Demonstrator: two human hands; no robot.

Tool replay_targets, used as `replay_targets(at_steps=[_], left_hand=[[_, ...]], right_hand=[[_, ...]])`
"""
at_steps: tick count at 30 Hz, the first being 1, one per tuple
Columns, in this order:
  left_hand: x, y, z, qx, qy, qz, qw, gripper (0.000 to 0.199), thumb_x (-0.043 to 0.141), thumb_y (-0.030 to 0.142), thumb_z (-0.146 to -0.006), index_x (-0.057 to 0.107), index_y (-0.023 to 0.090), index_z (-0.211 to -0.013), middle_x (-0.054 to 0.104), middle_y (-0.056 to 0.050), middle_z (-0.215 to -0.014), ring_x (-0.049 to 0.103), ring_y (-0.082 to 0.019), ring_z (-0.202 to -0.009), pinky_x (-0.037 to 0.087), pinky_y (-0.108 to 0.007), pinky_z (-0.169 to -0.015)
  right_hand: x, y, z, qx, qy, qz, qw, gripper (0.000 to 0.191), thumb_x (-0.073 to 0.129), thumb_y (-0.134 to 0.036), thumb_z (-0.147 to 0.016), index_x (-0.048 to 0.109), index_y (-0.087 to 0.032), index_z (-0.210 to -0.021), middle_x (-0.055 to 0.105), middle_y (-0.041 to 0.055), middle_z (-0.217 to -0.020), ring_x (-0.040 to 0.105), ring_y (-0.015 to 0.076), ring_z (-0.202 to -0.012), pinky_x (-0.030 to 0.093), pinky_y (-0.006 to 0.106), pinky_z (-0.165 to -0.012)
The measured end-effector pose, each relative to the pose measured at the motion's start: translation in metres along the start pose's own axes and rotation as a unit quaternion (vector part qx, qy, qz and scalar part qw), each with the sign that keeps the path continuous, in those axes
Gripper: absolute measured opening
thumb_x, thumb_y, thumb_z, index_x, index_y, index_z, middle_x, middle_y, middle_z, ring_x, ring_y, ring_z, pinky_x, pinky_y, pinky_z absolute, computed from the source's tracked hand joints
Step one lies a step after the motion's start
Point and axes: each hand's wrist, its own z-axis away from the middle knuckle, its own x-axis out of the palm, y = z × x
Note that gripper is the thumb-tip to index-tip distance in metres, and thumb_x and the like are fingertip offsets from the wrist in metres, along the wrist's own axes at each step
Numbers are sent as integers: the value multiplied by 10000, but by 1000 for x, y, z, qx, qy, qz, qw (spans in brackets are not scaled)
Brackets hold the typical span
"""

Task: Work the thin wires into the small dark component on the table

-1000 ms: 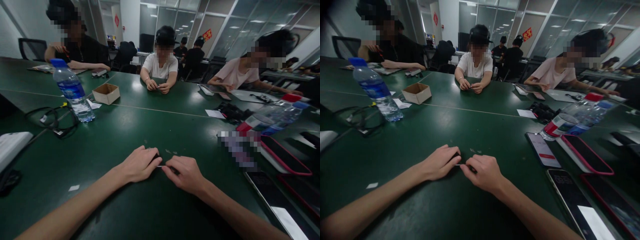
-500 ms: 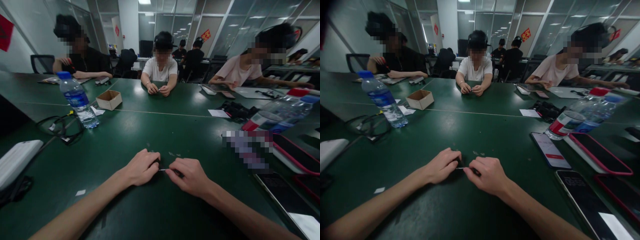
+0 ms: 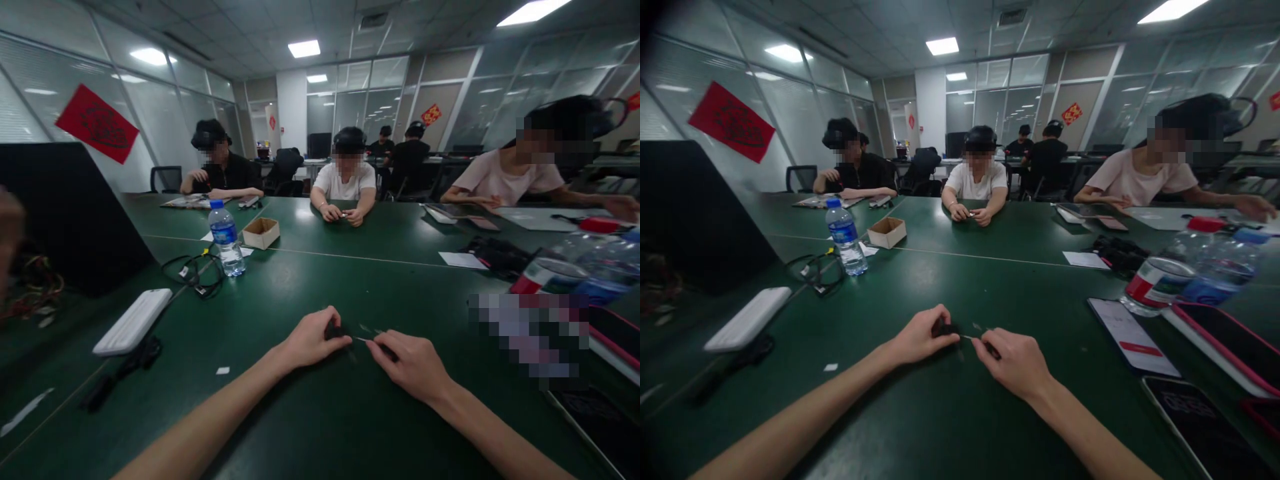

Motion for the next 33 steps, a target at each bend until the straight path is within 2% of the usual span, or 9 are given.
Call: replay_targets(at_steps=[6,13,16,20,27,33], left_hand=[[-3,-1,-2,29,0,-44,999,209,622,257,-755,453,185,-854,513,7,-848,457,-113,-689,344,-215,-580],[-6,1,-1,28,-21,-88,995,218,595,314,-774,439,186,-858,527,-12,-866,473,-133,-719,361,-242,-610],[-6,2,0,31,-12,-98,995,219,594,320,-774,437,190,-855,530,-4,-839,477,-138,-716,369,-251,-617],[-4,2,1,29,-3,-78,997,201,585,277,-777,449,191,-897,543,-2,-842,496,-141,-705,390,-256,-617],[0,0,1,59,-7,-58,997,210,573,238,-799,505,191,-993,564,-24,-926,540,-157,-805,440,-279,-710],[1,-2,1,76,-17,-69,995,208,552,268,-841,544,197,-1037,567,-35,-969,554,-160,-847,448,-294,-763]], right_hand=[[3,4,-1,27,-16,11,999,410,342,-440,-920,646,-181,-826,612,17,-672,511,72,-515,374,178,-475],[5,7,-3,17,-21,33,999,418,336,-459,-914,648,-195,-826,612,11,-663,512,73,-502,363,178,-457],[4,4,-4,14,-17,55,998,416,335,-444,-917,647,-189,-815,602,10,-652,497,69,-500,338,178,-462],[3,-3,-4,27,-24,88,995,429,332,-439,-919,641,-179,-772,582,8,-641,473,68,-506,302,186,-475],[2,-9,-3,49,-33,120,991,433,324,-425,-926,655,-181,-789,598,16,-679,478,72,-535,280,203,-505],[-1,-11,-3,50,-54,101,992,428,313,-407,-934,655,-176,-823,606,24,-706,484,69,-547,295,194,-510]])
